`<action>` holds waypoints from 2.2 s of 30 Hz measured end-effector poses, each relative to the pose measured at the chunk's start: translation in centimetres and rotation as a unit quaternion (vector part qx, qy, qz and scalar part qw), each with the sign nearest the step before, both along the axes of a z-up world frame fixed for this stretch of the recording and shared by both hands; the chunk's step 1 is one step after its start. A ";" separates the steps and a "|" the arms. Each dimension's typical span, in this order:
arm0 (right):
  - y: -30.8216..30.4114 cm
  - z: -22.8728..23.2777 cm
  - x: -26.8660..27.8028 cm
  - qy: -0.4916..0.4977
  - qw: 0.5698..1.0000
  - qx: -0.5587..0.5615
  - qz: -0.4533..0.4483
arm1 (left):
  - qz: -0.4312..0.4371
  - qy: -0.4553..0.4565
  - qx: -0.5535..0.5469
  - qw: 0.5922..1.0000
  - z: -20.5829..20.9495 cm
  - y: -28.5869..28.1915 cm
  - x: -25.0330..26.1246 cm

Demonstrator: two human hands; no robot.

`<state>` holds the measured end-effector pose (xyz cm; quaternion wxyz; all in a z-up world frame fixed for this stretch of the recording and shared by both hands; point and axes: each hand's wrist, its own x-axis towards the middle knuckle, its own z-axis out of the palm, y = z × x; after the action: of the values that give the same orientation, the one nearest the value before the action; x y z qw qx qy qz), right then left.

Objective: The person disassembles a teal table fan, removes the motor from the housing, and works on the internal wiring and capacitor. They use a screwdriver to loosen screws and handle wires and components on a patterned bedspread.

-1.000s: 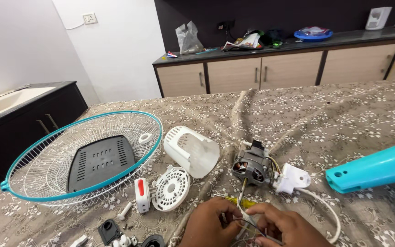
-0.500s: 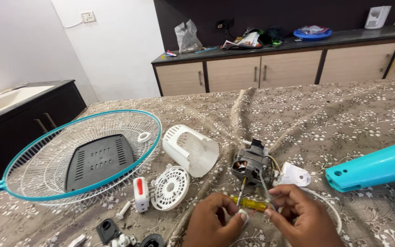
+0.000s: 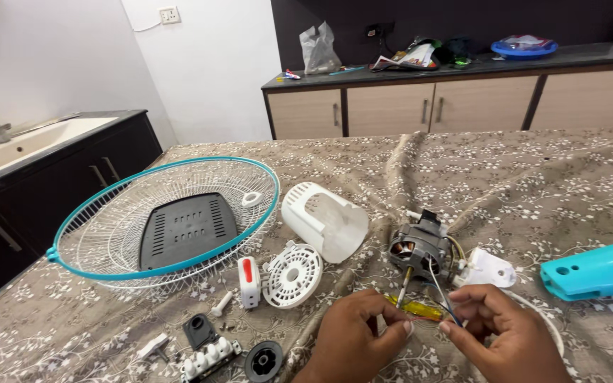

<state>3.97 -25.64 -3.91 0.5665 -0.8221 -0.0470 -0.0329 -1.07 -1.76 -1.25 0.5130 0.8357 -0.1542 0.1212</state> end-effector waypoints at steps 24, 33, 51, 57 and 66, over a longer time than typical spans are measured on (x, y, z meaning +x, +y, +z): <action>-0.2 -0.5 0.1 -0.027 0.969 -0.194 0.151 | 0.042 0.054 0.035 0.997 0.3 -0.3 0.0; -0.7 -1.5 0.5 -0.006 0.975 -0.186 0.118 | 0.032 -0.059 -0.140 0.988 -1.4 0.1 1.5; -0.3 0.0 0.0 0.048 0.963 -0.244 0.106 | 0.174 -0.028 0.058 0.983 -0.8 0.3 1.5; -0.1 0.3 -0.4 0.066 0.972 -0.217 0.065 | 0.183 -0.002 0.007 0.983 -0.9 0.0 1.7; -0.5 -1.0 0.2 0.014 0.973 -0.207 0.098 | 0.177 0.006 -0.065 0.982 -1.9 0.0 2.3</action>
<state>4.19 -26.14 -4.89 0.3855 -0.9131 -0.1250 0.0448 1.20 -1.78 -3.20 0.5377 0.8152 0.0071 0.2151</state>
